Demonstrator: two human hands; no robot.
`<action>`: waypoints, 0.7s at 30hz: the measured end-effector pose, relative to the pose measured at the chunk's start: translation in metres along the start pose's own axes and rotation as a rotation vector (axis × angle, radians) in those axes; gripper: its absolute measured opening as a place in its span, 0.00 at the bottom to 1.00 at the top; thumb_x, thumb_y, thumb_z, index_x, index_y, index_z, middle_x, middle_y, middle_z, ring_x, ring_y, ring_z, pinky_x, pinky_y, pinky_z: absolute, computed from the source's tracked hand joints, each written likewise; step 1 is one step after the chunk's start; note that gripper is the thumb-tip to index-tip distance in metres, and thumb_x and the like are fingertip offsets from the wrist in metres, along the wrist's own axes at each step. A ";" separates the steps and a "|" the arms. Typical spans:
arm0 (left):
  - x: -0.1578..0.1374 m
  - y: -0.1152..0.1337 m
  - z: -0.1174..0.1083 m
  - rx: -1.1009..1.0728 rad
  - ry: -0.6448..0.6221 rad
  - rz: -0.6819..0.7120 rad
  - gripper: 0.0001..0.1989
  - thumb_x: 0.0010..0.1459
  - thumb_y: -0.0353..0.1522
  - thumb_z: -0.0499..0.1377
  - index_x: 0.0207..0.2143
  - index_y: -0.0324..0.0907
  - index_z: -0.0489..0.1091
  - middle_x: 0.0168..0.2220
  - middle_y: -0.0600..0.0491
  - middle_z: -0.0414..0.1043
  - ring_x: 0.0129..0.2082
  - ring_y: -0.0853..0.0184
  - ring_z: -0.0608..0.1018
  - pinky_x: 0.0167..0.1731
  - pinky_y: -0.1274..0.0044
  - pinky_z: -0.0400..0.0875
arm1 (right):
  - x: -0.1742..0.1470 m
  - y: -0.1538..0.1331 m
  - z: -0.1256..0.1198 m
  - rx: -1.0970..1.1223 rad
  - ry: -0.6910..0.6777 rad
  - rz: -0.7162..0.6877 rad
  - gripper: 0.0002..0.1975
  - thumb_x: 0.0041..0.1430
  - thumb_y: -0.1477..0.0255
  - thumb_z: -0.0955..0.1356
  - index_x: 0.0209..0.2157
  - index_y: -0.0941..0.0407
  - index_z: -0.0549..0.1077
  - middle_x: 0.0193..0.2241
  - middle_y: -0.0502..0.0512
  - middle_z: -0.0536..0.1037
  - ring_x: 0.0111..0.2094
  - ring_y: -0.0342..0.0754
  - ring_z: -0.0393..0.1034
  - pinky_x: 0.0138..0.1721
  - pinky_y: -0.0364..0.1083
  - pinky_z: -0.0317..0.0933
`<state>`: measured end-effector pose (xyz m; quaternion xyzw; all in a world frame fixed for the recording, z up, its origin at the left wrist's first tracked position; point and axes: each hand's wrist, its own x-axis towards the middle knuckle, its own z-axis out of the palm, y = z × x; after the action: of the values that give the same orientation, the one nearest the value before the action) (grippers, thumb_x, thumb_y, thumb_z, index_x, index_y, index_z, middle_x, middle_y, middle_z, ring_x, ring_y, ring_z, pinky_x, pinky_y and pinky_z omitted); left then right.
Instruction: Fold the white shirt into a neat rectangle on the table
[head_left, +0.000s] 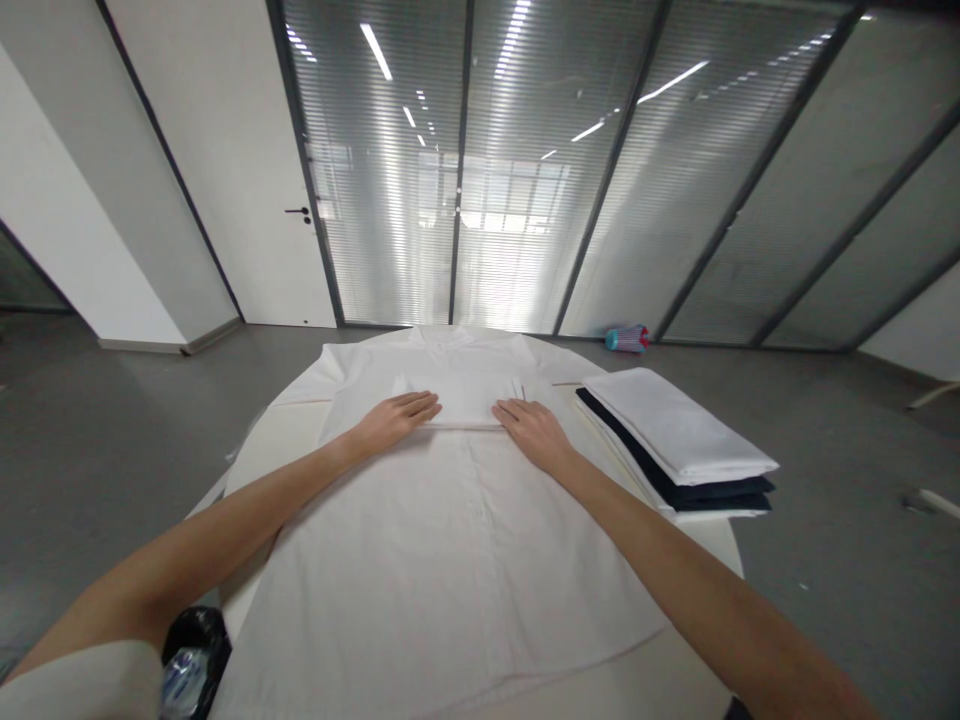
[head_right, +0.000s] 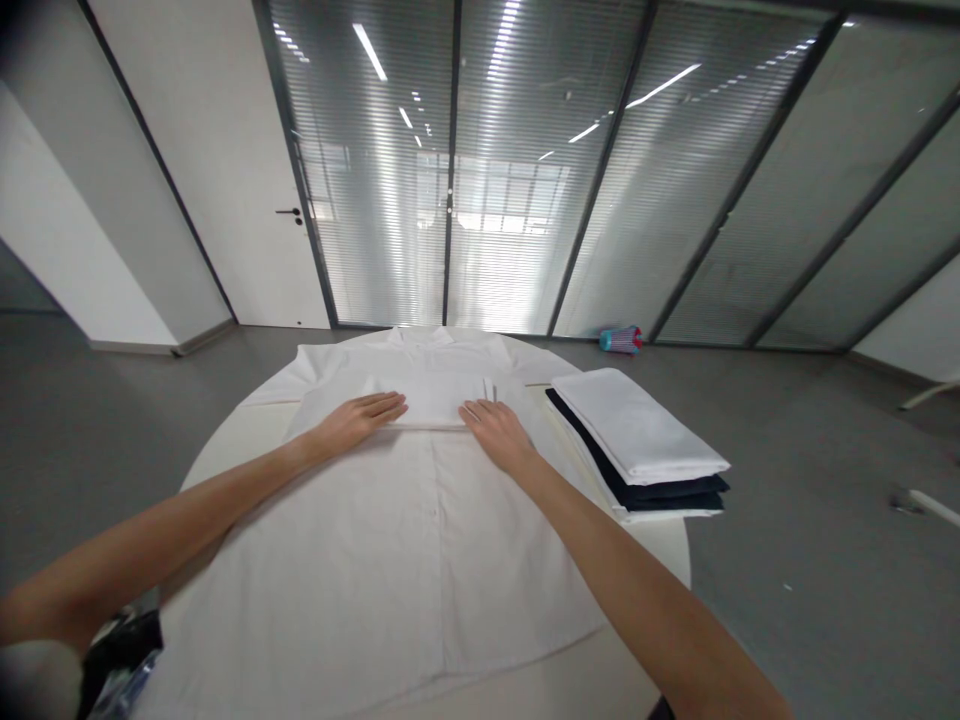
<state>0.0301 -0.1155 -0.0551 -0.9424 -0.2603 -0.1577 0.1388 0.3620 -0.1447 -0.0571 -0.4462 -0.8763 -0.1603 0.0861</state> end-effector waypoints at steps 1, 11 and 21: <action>0.002 0.001 -0.001 0.019 0.002 -0.020 0.24 0.69 0.25 0.48 0.65 0.42 0.61 0.65 0.43 0.62 0.68 0.58 0.61 0.66 0.63 0.59 | 0.001 0.000 0.000 -0.003 0.013 0.010 0.27 0.66 0.82 0.58 0.64 0.55 0.65 0.64 0.62 0.66 0.63 0.58 0.62 0.60 0.57 0.60; 0.008 0.004 0.002 0.012 -0.053 -0.079 0.26 0.65 0.23 0.47 0.65 0.36 0.59 0.64 0.40 0.63 0.67 0.59 0.62 0.65 0.65 0.59 | 0.004 -0.001 -0.003 0.015 -0.045 0.017 0.30 0.65 0.83 0.56 0.66 0.55 0.63 0.65 0.58 0.64 0.66 0.55 0.56 0.65 0.55 0.51; 0.062 0.004 -0.005 -0.069 -0.020 -0.405 0.23 0.65 0.30 0.47 0.59 0.40 0.68 0.61 0.46 0.68 0.67 0.57 0.62 0.64 0.64 0.58 | 0.082 -0.043 -0.026 0.185 0.018 0.225 0.26 0.69 0.71 0.54 0.65 0.60 0.64 0.66 0.60 0.63 0.68 0.54 0.49 0.66 0.53 0.43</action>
<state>0.0819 -0.0930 -0.0285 -0.8765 -0.4404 -0.1817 0.0694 0.2788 -0.1155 -0.0176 -0.5301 -0.8311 -0.0719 0.1520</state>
